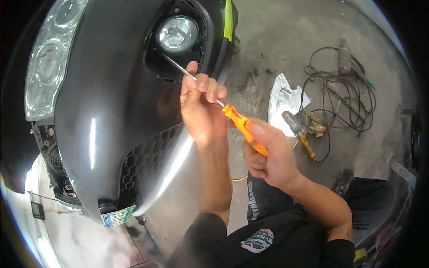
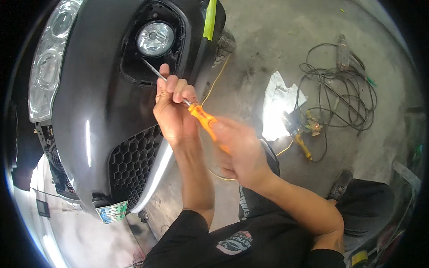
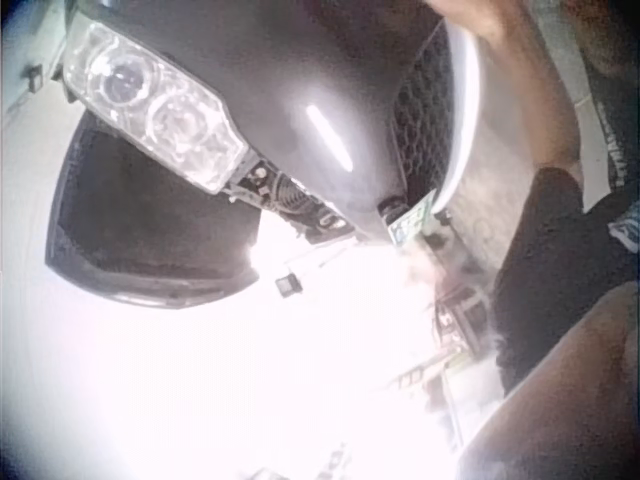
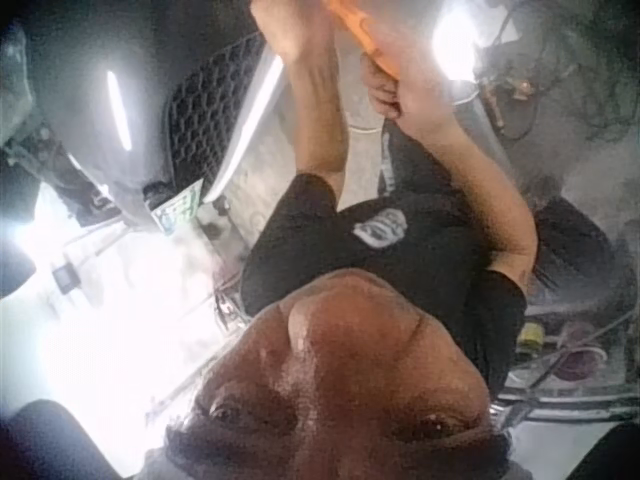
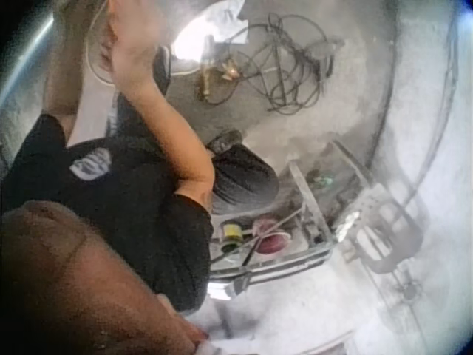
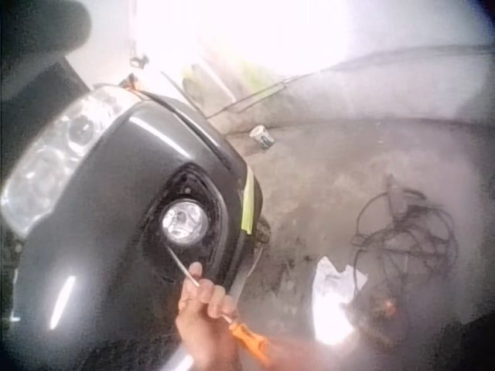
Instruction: The person works on a fog light on the front bumper of a car, using a screwdriver to tighten screws around the light housing while holding a work lamp for visibility.
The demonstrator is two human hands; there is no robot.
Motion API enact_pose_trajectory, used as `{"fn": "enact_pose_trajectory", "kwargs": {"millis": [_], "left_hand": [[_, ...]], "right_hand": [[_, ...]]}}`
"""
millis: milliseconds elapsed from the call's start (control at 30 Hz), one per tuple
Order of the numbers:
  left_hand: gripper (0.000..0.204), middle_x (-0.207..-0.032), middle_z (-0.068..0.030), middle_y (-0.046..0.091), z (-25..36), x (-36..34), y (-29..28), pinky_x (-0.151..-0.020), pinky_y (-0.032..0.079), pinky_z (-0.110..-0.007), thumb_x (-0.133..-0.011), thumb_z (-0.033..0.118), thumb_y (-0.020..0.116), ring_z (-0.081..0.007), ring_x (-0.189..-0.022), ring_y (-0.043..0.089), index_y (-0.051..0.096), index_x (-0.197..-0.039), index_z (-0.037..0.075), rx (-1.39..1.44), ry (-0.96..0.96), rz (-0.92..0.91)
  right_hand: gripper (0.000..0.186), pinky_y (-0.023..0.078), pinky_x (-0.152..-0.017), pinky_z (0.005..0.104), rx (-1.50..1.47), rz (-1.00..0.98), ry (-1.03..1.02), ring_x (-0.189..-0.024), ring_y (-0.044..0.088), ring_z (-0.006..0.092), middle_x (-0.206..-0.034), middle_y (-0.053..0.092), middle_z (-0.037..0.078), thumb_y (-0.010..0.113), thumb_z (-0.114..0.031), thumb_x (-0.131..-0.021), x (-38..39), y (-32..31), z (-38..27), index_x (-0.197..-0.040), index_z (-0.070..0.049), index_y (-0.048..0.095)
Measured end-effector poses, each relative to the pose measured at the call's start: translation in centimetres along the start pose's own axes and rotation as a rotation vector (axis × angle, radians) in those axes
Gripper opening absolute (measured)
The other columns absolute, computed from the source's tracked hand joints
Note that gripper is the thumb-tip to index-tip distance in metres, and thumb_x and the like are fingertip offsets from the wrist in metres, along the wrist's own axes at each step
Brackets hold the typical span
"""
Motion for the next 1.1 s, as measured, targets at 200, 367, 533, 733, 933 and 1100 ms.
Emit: {"fn": "enact_pose_trajectory", "kwargs": {"millis": [200,367,533,733,933,1100], "left_hand": [[0.03,-0.081,0.0005,0.049,0.1,0.1,-0.2,-0.062,0.042,-0.03,-0.108,0.021,0.052,-0.01,-0.063,0.042,0.053,-0.131,0.001,0.034,-0.01,0.002],[0.032,-0.082,0.0006,0.05,-0.5,-0.1,0.9,-0.063,0.044,-0.03,-0.108,0.023,0.054,-0.0094,-0.065,0.044,0.053,-0.132,0.002,0.05,0.004,0.027],[0.021,-0.079,-0.0007,0.047,0.0,-0.1,0.6,-0.06,0.046,-0.026,-0.11,0.017,0.048,-0.0105,-0.063,0.041,0.057,-0.122,0.001,0.187,-0.061,0.003],[0.025,-0.079,-0.0002,0.045,0.1,0.1,0.2,-0.058,0.043,-0.025,-0.11,0.019,0.048,-0.0095,-0.062,0.038,0.055,-0.128,0.002,0.129,-0.059,0.05],[0.033,-0.078,0.0014,0.042,0.0,0.6,0.4,-0.051,0.038,-0.023,-0.112,0.025,0.044,-0.0065,-0.057,0.035,0.052,-0.136,0.004,-0.067,-0.007,0.076],[0.036,-0.077,0.0017,0.04,0.3,1.0,0.2,-0.046,0.035,-0.022,-0.113,0.027,0.044,-0.0055,-0.054,0.034,0.05,-0.141,0.005,-0.118,-0.033,0.056]], "right_hand": [[0.049,0.036,-0.045,0.0282,0.912,0.126,-0.642,-0.05,0.043,0.0093,-0.063,0.044,-0.003,0.058,-0.029,-0.1,1.0,0.6,-2.8,-0.139,0.0,0.054],[0.049,0.032,-0.041,0.0265,-0.447,-0.05,0.268,-0.046,0.037,0.0074,-0.063,0.043,-0.003,0.053,-0.033,-0.102,0.2,0.3,-0.5,-0.138,0.0,0.055],[0.048,0.033,-0.043,0.0263,-0.046,-0.003,0.063,-0.05,0.04,0.0093,-0.07,0.048,0.0,0.057,-0.031,-0.1,0.3,0.1,-1.2,-0.137,-0.001,0.057],[0.055,0.049,-0.056,0.0361,1.128,0.161,-0.779,-0.061,0.058,0.0271,-0.078,0.058,0.01,0.074,-0.012,-0.085,1.1,0.3,-2.4,-0.137,-0.003,0.059],[0.046,0.054,-0.059,0.0423,0.229,0.111,-0.205,-0.068,0.065,0.0321,-0.087,0.066,0.014,0.07,-0.014,-0.09,0.0,-0.3,1.9,-0.133,-0.001,0.06],[0.045,0.052,-0.056,0.0398,0.9,0.143,-0.655,-0.063,0.065,0.0327,-0.082,0.066,0.018,0.066,-0.012,-0.092,0.2,1.1,0.1,-0.134,0.003,0.057]]}}
Point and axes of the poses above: each hand's wrist, its own x-axis away from the middle knuckle, its own y-axis out of the palm, z = x × y, the point moved 6 cm from there along -x, towards the middle knuckle
